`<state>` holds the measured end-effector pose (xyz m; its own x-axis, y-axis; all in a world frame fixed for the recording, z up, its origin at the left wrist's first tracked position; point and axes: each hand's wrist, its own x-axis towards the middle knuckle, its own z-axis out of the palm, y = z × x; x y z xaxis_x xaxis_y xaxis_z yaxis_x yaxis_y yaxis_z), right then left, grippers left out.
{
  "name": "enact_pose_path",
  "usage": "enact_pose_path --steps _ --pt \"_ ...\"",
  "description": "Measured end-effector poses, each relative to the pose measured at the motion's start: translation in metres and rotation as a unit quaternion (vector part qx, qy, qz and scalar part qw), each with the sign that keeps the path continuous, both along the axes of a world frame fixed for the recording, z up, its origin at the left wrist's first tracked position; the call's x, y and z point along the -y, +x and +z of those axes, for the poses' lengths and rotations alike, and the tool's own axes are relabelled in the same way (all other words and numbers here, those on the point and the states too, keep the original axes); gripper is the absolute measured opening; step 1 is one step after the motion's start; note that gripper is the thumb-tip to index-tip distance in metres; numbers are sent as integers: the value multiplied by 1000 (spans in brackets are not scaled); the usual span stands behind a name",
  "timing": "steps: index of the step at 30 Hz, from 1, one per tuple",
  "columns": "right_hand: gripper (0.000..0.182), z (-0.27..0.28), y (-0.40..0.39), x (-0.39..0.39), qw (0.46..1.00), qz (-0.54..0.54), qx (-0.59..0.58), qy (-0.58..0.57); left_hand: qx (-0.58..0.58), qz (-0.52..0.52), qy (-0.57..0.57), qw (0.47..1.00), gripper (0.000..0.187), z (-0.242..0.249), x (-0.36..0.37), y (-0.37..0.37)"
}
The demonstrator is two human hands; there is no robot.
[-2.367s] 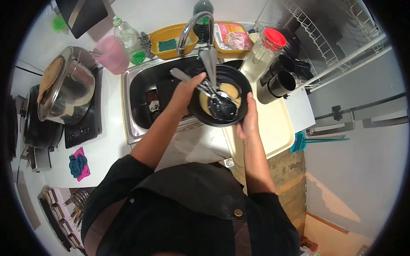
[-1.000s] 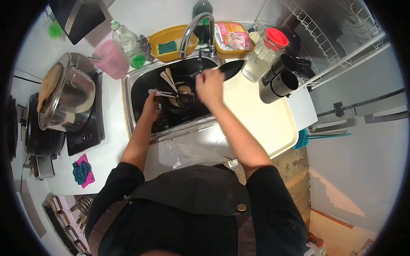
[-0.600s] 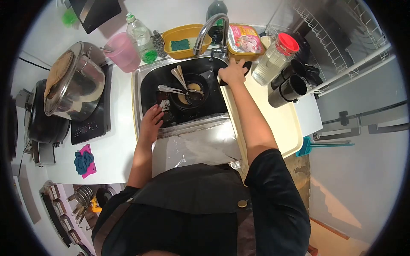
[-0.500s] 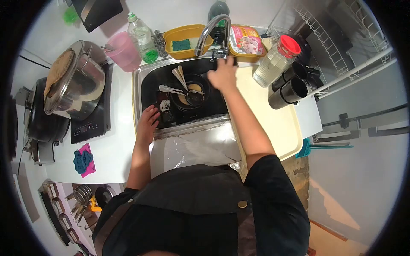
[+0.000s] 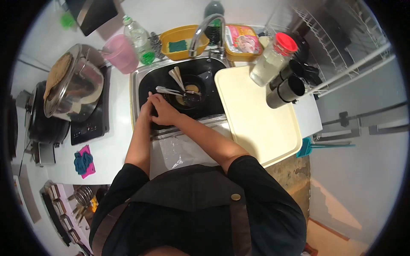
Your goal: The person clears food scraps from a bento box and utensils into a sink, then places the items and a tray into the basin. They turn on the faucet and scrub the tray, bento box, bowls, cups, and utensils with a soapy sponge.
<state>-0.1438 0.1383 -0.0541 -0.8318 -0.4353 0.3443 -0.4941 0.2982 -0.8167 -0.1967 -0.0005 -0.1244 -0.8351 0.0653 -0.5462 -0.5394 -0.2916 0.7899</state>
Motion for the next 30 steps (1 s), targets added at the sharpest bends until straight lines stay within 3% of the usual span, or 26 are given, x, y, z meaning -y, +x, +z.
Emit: enact_pose_path --steps 2,4,6,7,10,12,13,14,15,16,17,18,19,20,22,25,28,30 --pt "67 1 -4 -6 1000 -6 -21 3 59 66 -109 990 80 -6 4 -2" --pt "52 14 -5 -17 997 -48 -63 -15 104 117 -127 980 72 -6 5 -3" --pt "45 41 2 -38 998 -58 -29 0 129 63 -233 962 67 -34 8 -17" --pt "34 59 4 -55 991 -79 -105 1 141 37 -286 947 65 -47 7 -21" --pt "25 97 32 -106 986 -162 29 -8 48 -26 -471 880 55 -51 -8 -28" --pt "16 106 53 -140 977 -211 -15 -6 -18 -122 -564 816 48 -58 -9 -36" --pt "15 104 65 -157 960 -277 -19 -39 -50 -167 -604 777 44 -61 -11 -39" --pt "14 99 77 -175 937 -341 -22 -70 -60 -134 -613 776 41 -62 -17 -38" --pt "12 90 87 -195 875 -472 -14 -104 -65 -100 -622 774 38 -62 -22 -33" --pt "6 82 93 -213 771 -602 -124 -164 -69 -63 -629 771 35 -62 -26 -29" --pt "16 82 98 -237 685 -704 -167 -80 -76 -65 -627 773 34 -56 -29 -24" --pt "40 72 98 -263 629 -743 -225 -44 -82 -66 -626 773 33 -46 -31 -20" --pt "66 59 95 -288 631 -739 -236 -2 -88 -67 -626 772 33 -38 -30 -17" --pt "81 54 94 -303 632 -749 -196 39 -84 -66 -622 776 33 -34 -29 -17" --pt "88 47 86 -318 706 -673 -221 -8 -81 -66 -613 783 34 -30 -27 -17" --pt "90 48 81 -324 691 -706 -147 44 -57 -62 -604 793 39 -29 -24 -12" --pt "88 54 81 -317 711 -698 -86 -25 -74 -72 -613 784 38 -29 -15 -13" --pt "83 61 87 -303 729 -674 -120 -13 -128 -91 -601 784 37 -13 0 -4"
